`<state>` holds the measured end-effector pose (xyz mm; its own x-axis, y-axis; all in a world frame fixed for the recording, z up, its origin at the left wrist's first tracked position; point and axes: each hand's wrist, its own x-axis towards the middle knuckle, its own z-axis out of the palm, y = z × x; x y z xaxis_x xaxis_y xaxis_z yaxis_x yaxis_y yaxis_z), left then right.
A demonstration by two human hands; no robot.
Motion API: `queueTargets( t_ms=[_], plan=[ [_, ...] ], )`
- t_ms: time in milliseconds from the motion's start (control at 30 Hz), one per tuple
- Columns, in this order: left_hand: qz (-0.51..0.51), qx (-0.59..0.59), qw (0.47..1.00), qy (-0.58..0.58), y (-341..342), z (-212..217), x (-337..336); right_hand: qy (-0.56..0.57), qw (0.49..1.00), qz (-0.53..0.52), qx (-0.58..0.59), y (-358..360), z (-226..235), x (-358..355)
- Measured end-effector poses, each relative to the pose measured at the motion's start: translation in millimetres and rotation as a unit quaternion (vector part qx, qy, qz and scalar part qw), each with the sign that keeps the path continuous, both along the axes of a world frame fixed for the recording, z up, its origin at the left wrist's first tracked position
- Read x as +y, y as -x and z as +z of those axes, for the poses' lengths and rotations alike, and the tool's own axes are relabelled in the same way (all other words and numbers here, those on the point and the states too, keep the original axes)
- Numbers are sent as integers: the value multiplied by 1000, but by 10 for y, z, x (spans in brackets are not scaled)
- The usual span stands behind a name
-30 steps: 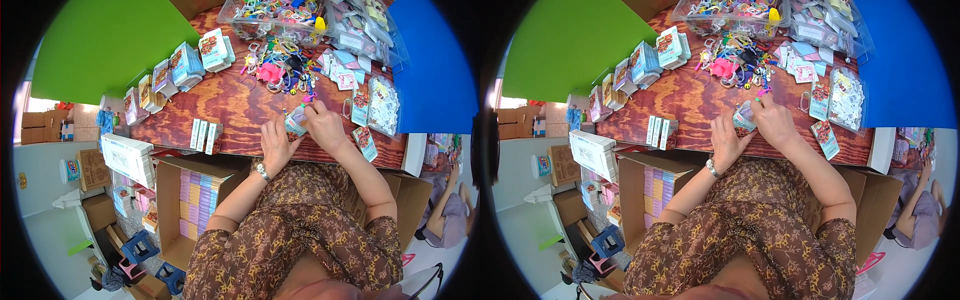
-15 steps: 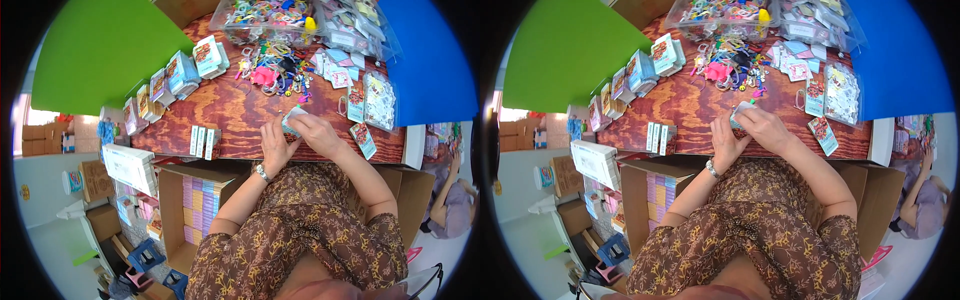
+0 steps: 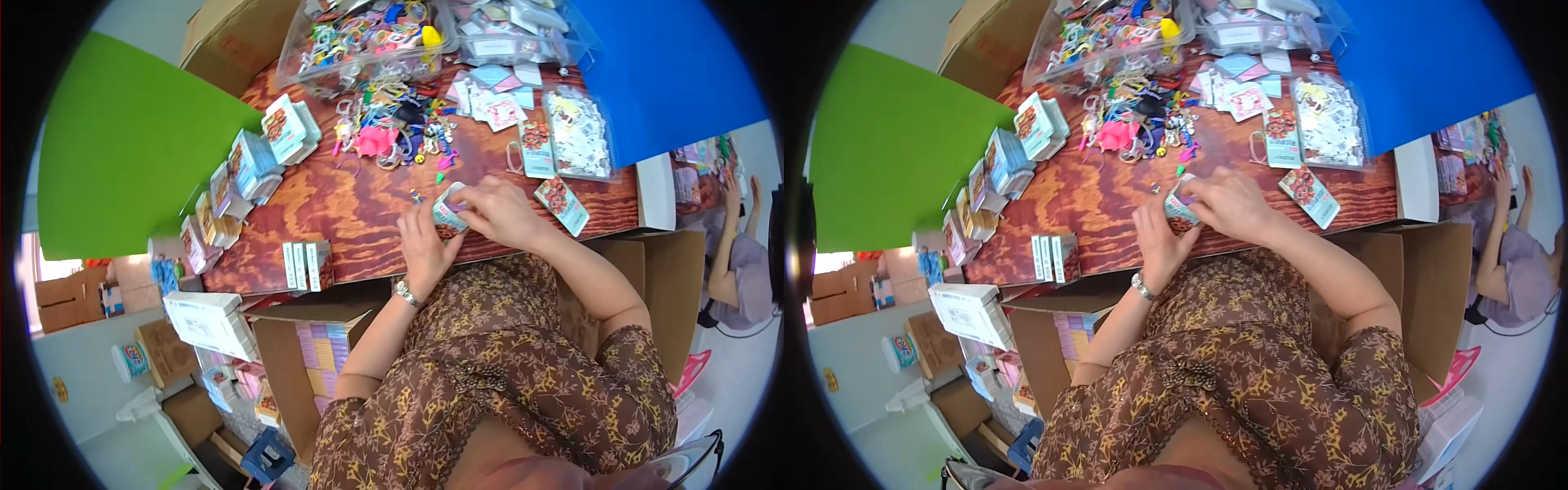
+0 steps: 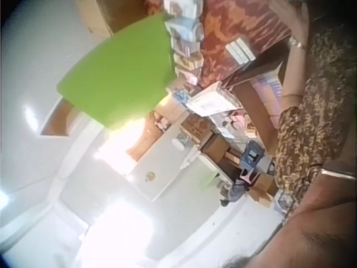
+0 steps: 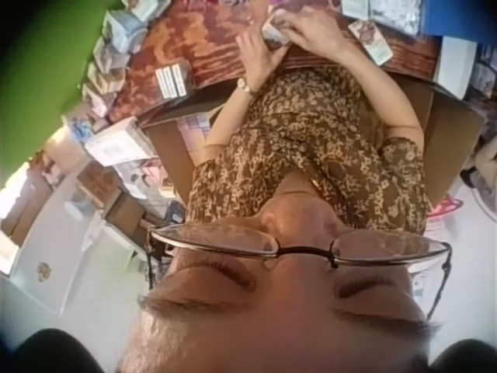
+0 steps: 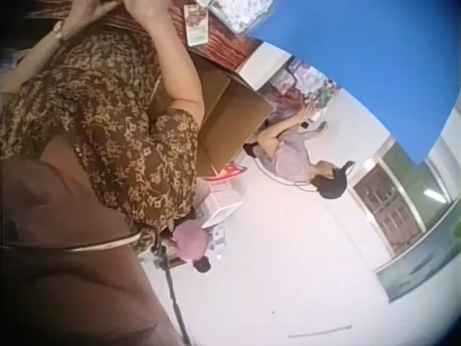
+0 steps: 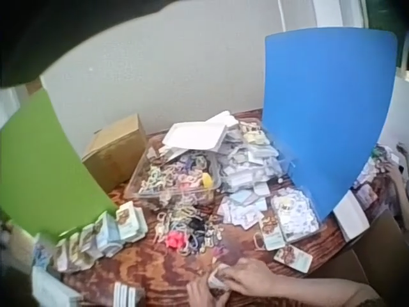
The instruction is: Packaging small plastic toy accessories into clear plastic packets and organizing them on a table.
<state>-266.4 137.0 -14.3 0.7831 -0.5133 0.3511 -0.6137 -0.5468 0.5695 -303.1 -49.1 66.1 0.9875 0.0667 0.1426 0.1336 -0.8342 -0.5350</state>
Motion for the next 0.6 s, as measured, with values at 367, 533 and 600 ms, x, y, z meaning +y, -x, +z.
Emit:
queueTargets(
  t_ms=[367,533,600],
  plan=[
    [-29,26,998,51,17,-32,38,137,979,118,-94,77,-148,-1],
    [-38,59,996,60,-2,-51,-39,5,988,102,-115,182,-39,-424],
    [-37,78,993,82,-19,-88,0,-15,993,-46,-111,188,-42,-819]
  ],
)
